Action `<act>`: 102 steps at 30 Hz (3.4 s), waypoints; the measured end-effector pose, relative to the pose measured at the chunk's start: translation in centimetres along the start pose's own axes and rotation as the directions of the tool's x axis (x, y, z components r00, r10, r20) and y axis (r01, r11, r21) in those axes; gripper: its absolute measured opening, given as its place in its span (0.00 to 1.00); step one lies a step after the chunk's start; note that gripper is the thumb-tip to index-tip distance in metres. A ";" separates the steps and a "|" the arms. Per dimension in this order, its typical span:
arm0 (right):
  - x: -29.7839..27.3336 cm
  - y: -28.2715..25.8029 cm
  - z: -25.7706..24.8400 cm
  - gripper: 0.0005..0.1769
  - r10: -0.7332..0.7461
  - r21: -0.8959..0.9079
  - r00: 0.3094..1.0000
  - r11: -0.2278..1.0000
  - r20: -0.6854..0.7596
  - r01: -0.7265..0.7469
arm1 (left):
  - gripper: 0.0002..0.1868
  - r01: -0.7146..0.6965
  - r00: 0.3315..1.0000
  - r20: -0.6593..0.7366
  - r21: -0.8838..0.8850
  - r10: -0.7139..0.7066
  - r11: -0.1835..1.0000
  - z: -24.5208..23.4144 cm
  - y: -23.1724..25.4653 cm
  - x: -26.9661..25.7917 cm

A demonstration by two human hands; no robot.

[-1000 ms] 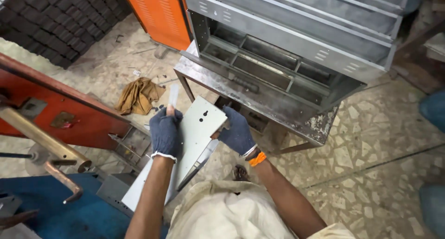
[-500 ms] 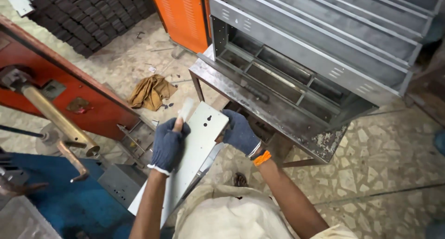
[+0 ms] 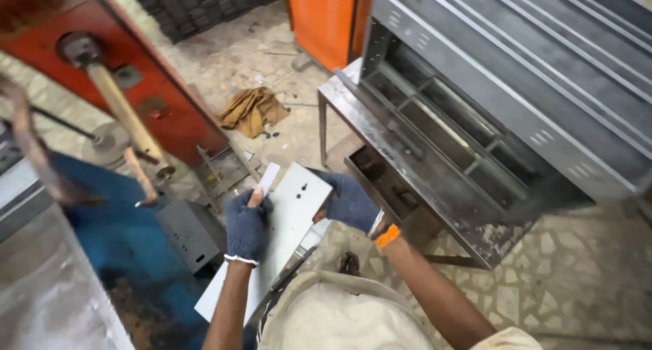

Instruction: Assembling and spot welding various metal panels to construct a frame or enclosure.

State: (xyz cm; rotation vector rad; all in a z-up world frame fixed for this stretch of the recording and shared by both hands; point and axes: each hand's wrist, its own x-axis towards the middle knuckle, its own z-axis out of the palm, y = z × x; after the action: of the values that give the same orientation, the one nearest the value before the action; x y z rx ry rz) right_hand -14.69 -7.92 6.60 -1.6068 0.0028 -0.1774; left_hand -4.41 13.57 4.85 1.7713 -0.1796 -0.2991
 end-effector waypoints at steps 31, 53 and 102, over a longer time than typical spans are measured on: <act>8.3 -0.2 22.8 0.44 -0.307 -0.368 0.952 0.883 0.014 0.290 | 0.16 -0.054 0.888 -0.454 -0.257 -0.071 0.965 -23.1 -0.4 -2.6; 15.8 6.5 23.8 0.39 -0.253 -0.001 0.966 0.967 -0.049 0.253 | 0.16 -0.080 0.930 -0.364 -0.048 0.057 0.996 -25.0 1.7 1.0; 16.4 0.0 23.1 0.16 -0.203 -0.011 0.960 0.979 -0.192 0.205 | 0.25 -0.054 0.974 -0.182 0.385 0.133 0.921 -23.8 5.0 3.1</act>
State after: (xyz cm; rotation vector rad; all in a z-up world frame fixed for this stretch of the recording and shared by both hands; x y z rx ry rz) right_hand 4.13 13.18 7.66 -1.5739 -0.0145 -0.4925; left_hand 5.82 33.85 14.17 2.1551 -0.1818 -0.0066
